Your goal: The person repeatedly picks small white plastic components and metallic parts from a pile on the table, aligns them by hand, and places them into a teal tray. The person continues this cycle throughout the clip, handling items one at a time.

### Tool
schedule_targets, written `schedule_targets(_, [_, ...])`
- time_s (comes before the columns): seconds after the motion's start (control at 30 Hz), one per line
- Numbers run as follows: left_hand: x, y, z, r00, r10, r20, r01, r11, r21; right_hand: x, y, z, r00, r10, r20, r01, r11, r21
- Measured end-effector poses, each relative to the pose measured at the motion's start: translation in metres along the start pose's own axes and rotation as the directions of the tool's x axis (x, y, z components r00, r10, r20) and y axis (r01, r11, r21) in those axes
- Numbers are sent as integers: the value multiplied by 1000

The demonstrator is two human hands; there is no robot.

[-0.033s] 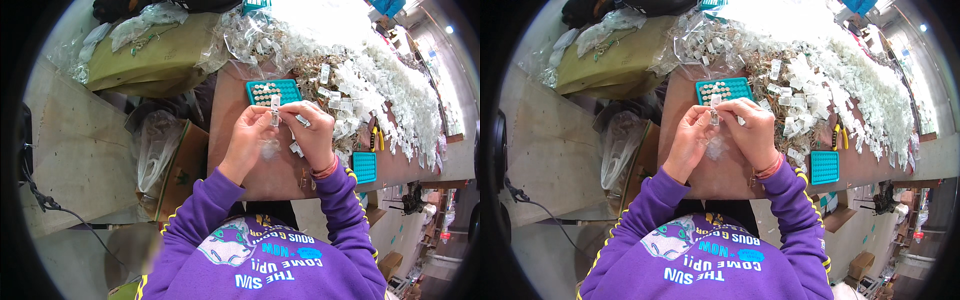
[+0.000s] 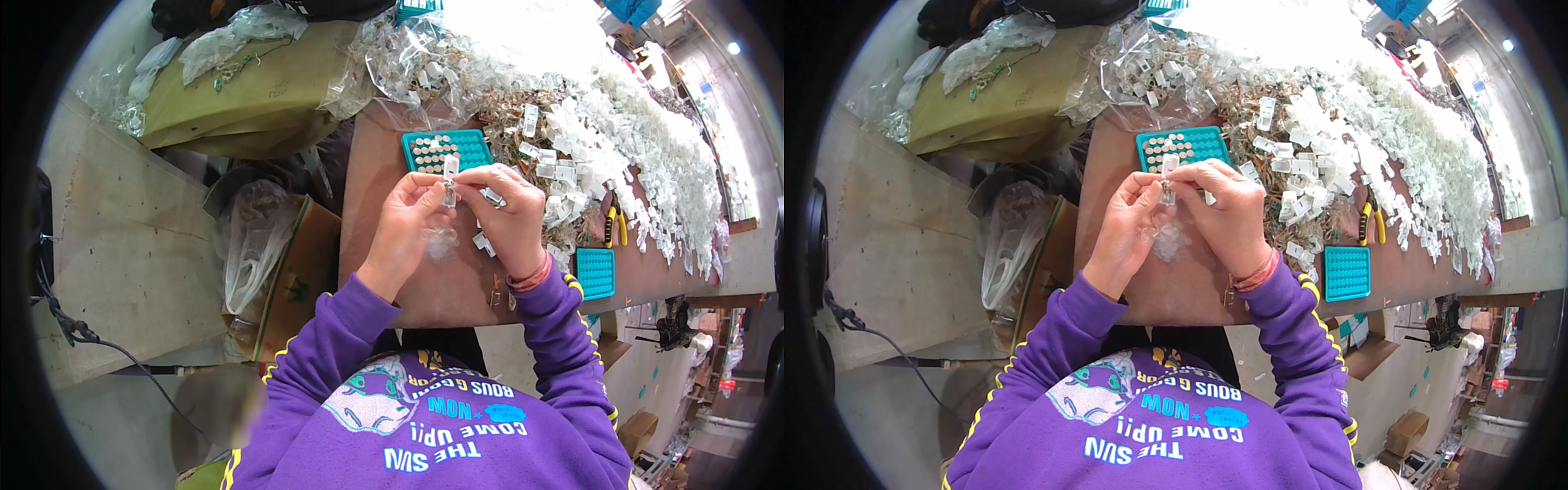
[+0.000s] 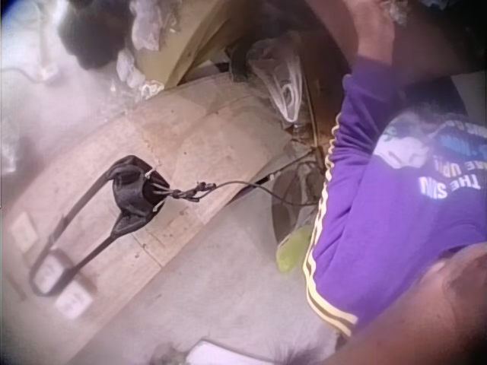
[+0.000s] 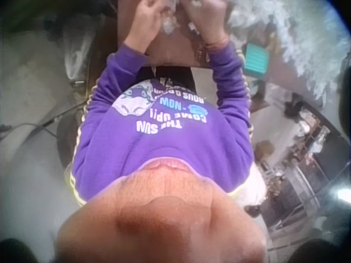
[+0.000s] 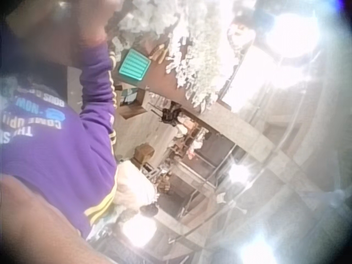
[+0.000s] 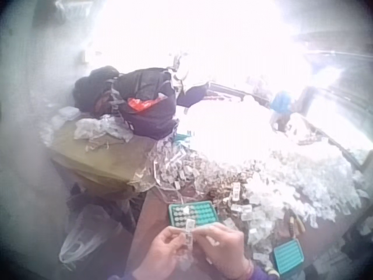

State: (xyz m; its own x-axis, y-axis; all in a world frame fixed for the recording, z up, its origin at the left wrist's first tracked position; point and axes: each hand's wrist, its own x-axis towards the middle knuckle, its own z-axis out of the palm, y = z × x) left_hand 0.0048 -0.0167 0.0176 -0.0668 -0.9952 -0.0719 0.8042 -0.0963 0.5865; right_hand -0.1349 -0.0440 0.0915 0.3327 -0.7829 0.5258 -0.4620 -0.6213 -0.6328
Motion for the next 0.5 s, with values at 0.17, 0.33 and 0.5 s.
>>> schedule_targets(0.17, [-1,0,1,1000,-10,4,10,1000,-1,8,-1,-6,993,-62,101,64,998,-11])
schedule_targets(0.33, [0,-3,-4,999,-18,33,20,998,-53,11,3,-8,978,-44,205,55,997,-48])
schedule_targets(0.5, [4,-8,-13,997,-58,44,67,961,-267,-10,6,15,923,-377,78,383,885,-264])
